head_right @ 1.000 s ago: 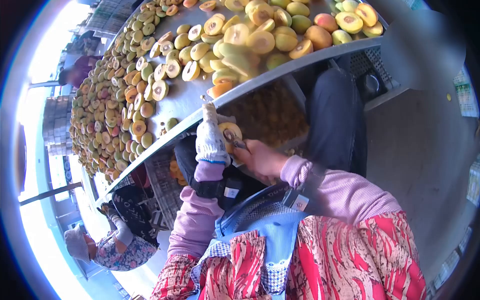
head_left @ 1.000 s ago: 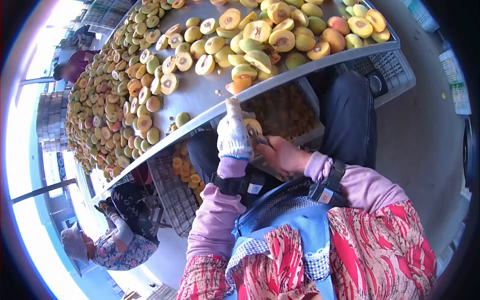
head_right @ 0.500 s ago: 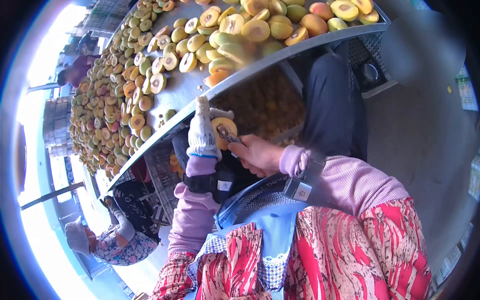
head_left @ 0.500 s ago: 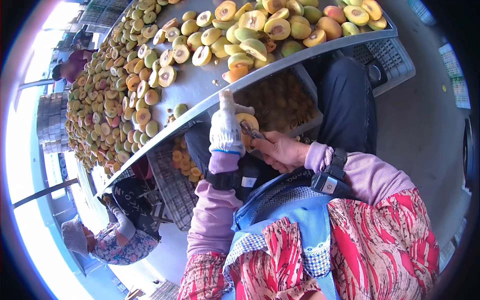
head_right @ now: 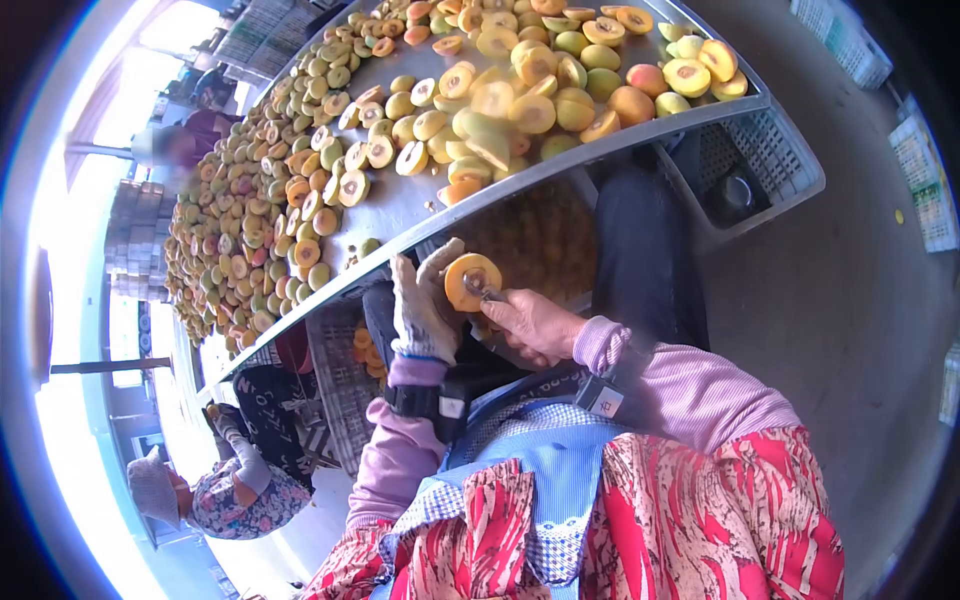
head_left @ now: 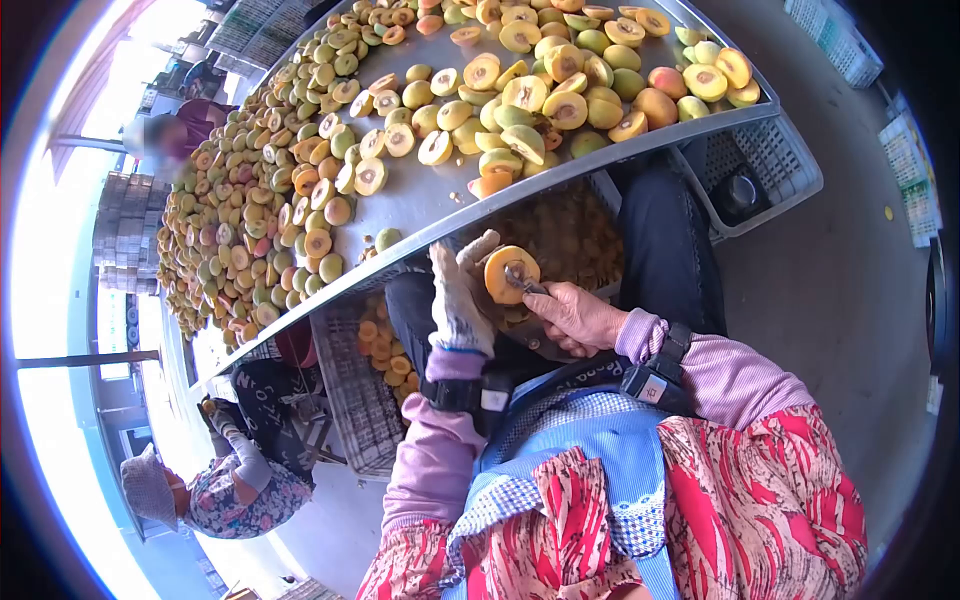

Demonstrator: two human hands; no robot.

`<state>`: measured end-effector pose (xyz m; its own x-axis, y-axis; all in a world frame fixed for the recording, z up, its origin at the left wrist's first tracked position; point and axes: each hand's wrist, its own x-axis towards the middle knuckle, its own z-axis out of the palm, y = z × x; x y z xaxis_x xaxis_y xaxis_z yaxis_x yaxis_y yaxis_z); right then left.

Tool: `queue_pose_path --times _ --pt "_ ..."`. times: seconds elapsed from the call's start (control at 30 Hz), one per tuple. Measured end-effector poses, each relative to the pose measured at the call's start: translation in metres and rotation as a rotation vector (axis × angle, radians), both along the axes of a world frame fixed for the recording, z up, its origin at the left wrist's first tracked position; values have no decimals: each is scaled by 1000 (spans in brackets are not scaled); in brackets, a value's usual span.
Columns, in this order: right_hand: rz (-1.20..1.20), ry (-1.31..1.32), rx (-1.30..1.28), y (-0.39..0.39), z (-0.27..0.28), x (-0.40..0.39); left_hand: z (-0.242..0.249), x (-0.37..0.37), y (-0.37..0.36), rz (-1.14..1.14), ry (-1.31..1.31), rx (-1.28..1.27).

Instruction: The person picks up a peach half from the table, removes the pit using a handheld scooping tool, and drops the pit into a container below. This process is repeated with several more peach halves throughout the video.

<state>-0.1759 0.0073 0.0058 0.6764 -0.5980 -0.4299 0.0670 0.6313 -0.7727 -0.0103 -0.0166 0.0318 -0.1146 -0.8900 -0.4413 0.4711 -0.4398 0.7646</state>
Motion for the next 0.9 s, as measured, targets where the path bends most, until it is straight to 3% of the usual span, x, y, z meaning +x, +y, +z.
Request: queue_pose_path --times 0.1,0.13,0.2,0.23,0.3,0.37,0.43,0.5,0.57,0.63,0.7,0.8,0.9 --pt "25 -48 -14 3 3 -1 -18 -23 9 176 -30 -207" --pt "28 -52 -17 2 6 -6 -14 -26 5 192 -26 -99" --pt "104 55 -271 -5 17 -20 -7 -34 -4 211 -16 0" --pt "105 56 -272 -6 9 -23 -4 -35 -8 130 -68 86" --pt "106 169 -582 -13 -3 -29 0 -43 -15 40 -116 169" --pt "103 188 -523 -16 6 -38 -1 -52 -20 96 -198 218" --pt "184 194 -112 -16 40 -49 1 -62 -20 131 -225 157" --pt "190 213 -33 -18 50 -60 12 -78 -18 216 -361 -153" --pt "273 49 151 -19 41 -67 24 -82 -14 176 -439 -199" --pt "276 122 100 -18 51 -71 23 -77 -9 -22 -487 -227" --pt "412 98 181 -17 41 -72 16 -69 -1 -44 -460 -224" --pt "379 -114 302 -5 38 -57 21 -48 9 -173 -509 -470" --pt "341 -229 396 5 41 -36 26 -28 13 -173 -319 -322"
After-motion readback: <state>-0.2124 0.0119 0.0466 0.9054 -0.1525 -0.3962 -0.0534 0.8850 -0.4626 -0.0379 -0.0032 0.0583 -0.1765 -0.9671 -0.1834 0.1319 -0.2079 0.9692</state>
